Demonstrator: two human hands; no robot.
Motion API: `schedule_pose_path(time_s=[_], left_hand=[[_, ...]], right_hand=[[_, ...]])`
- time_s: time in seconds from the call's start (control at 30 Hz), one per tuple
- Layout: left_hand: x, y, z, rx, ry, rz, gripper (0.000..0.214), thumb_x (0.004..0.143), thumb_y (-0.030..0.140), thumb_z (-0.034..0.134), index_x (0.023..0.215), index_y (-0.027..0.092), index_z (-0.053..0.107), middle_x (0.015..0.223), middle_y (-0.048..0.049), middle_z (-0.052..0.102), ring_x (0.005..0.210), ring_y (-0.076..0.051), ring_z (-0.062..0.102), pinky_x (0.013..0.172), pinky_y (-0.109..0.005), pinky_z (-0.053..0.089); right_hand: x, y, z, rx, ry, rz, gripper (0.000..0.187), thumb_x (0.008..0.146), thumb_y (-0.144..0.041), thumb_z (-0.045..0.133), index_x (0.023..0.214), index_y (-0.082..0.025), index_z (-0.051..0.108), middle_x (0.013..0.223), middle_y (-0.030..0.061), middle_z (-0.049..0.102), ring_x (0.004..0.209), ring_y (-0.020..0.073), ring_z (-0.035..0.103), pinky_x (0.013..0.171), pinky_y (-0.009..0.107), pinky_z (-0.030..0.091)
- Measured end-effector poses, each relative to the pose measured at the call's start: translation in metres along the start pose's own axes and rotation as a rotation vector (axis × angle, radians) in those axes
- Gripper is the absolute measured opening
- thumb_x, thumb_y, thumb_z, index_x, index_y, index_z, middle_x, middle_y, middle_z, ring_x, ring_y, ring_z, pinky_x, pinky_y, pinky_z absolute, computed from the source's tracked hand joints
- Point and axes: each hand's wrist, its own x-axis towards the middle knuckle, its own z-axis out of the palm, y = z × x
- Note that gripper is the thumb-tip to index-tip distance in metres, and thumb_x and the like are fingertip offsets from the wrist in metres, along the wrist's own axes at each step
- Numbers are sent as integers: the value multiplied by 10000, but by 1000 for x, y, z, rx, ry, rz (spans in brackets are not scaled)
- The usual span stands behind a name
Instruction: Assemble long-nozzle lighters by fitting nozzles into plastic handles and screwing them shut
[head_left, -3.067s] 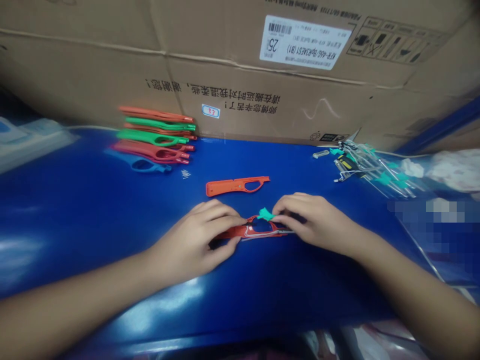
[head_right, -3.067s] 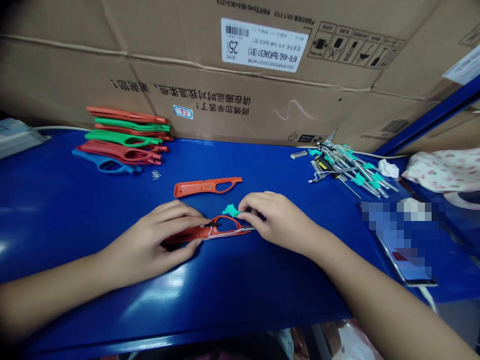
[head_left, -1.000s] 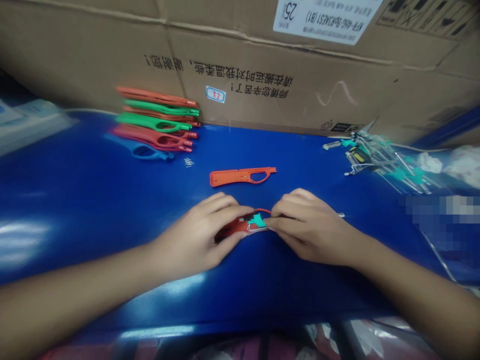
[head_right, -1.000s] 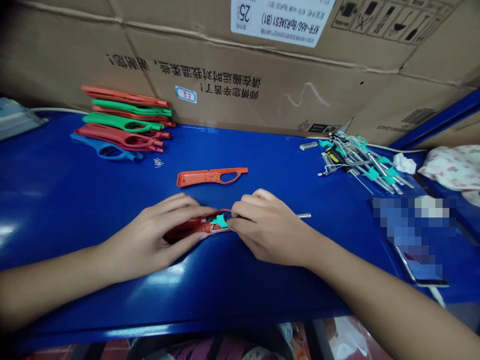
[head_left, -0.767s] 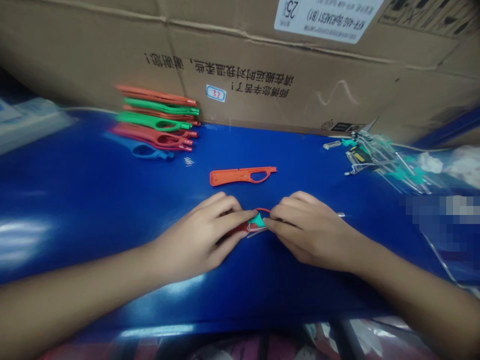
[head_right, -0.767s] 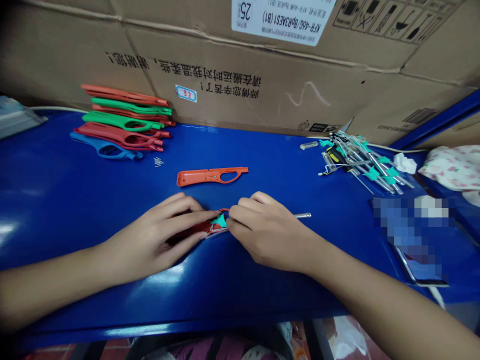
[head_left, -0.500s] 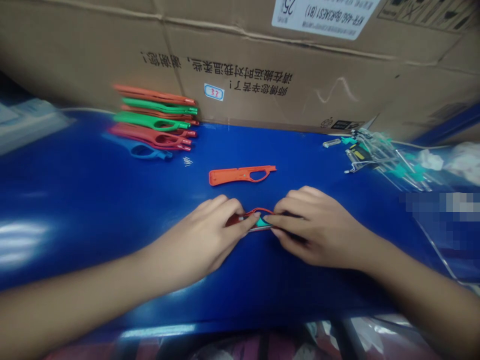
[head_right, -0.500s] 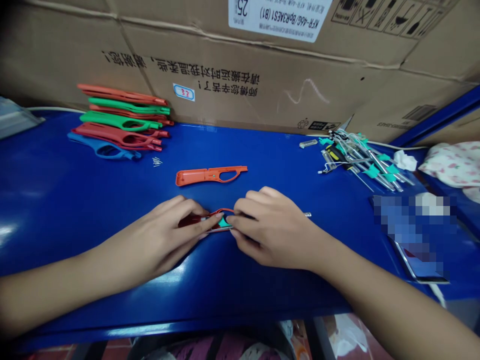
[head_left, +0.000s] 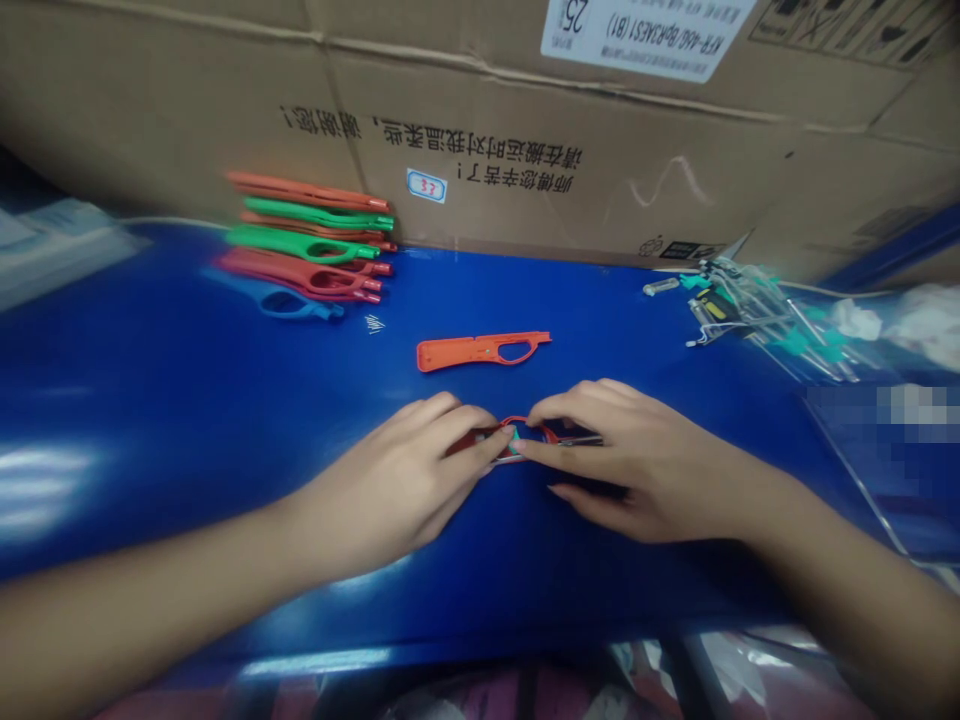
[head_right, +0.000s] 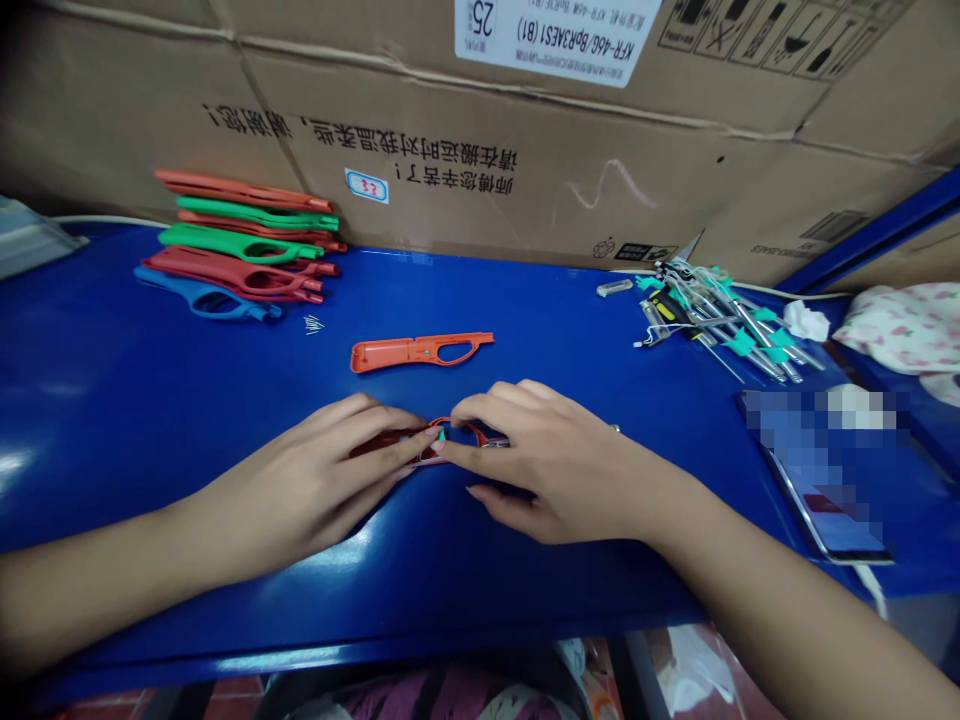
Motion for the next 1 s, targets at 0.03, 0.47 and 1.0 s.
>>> schedule_pose_path(time_s=[0.03, 0.47, 1.0], left_hand=[[0, -1, 0, -19, 11, -1, 341, 1019, 181, 488, 1341, 149, 598, 1180, -124, 641, 1020, -249, 563, 889, -422, 541], [0, -6, 4, -191, 77, -69, 241, 1001, 222, 569, 1203, 177, 692, 1133, -85, 655, 1025, -196, 587, 919, -345, 524], [-1, -4, -2, 98, 76, -39, 262, 1020, 296, 533, 1169, 177, 714, 1075, -76, 684, 938, -213, 642, 819, -382, 577]], right_hand=[[0, 0, -1, 1, -30, 15, 460, 960, -286, 570, 1419, -249, 561, 1357, 157, 574, 1141, 276, 571, 922, 466, 467], [-3, 8, -5, 86, -129, 65, 488, 957, -357, 608, 1440, -329, 550, 1677, 77, 233, 1492, 306, 291, 1169, 560, 316], [-5, 9, -5, 84, -175, 133, 511, 970, -373, 593, 1471, -403, 500, 1662, 47, 284, 1518, 315, 270, 1194, 602, 265]])
